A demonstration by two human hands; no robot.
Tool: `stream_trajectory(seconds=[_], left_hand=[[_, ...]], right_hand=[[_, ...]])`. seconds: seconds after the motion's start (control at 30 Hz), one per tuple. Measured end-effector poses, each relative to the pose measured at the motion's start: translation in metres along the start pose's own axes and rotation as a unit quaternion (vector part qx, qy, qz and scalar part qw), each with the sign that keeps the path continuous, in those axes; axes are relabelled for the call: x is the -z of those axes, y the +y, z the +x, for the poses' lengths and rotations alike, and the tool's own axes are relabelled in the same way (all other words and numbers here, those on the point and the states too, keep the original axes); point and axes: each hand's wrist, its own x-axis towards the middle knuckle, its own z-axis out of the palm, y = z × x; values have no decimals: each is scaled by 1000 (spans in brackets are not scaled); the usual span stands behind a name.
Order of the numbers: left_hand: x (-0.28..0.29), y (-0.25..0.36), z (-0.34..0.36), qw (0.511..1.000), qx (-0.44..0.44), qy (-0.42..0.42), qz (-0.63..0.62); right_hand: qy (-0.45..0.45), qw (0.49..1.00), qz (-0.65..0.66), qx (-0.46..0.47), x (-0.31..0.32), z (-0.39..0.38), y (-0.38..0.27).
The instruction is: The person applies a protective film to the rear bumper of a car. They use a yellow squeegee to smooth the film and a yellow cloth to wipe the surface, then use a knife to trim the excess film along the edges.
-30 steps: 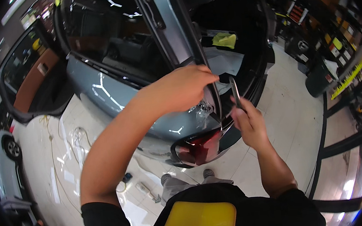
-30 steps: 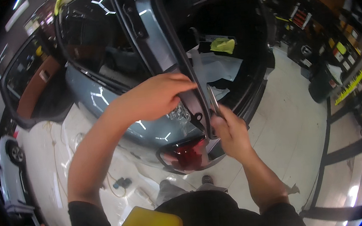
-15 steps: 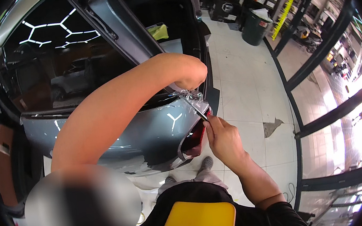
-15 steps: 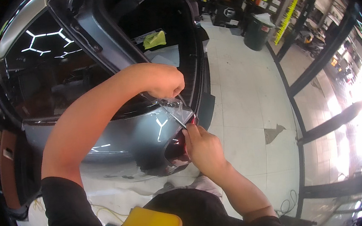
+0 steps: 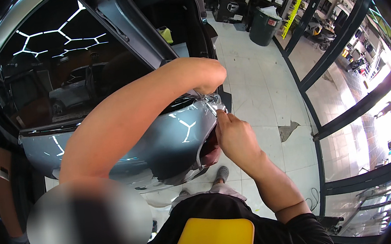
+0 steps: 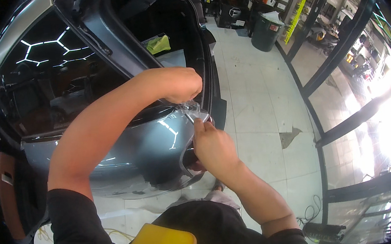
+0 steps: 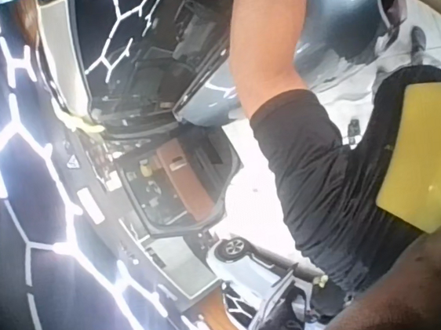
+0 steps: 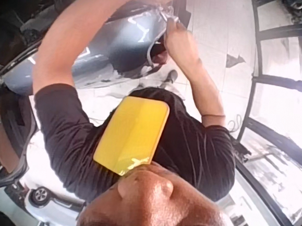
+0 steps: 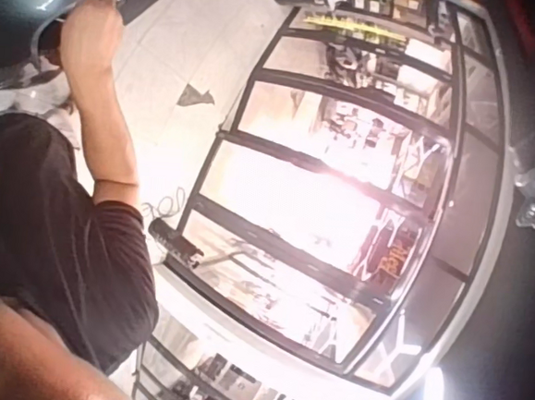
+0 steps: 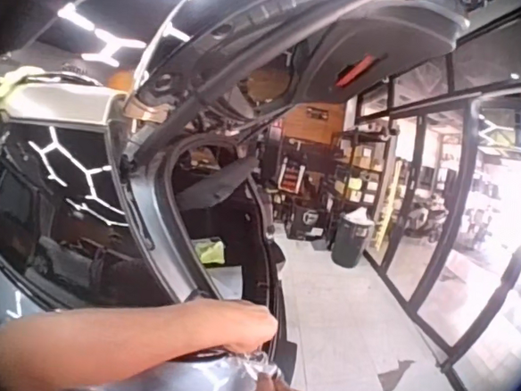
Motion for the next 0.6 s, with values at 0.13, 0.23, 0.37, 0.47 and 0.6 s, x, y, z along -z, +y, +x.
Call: stream_trajectory(seconds=[0.13, 0.23, 0.37, 0.47, 0.6], left_hand=[[0, 2, 0, 1000, -5, -3, 6], [4, 7, -5, 1000, -8, -3, 11], [3, 7, -4, 1000, 11, -5, 28], [1, 7, 0, 1000, 9, -11, 19], [-2, 6, -2, 1000, 10, 6, -26]], right_hand=[[-31, 999, -5, -12, -3, 5, 0], [-28, 999, -27, -10, -8, 12, -3], [-16, 998, 46, -38, -7, -3, -4], [-3, 997, 62, -48, -10, -14, -4], [15, 995, 80, -59, -20, -15, -8]])
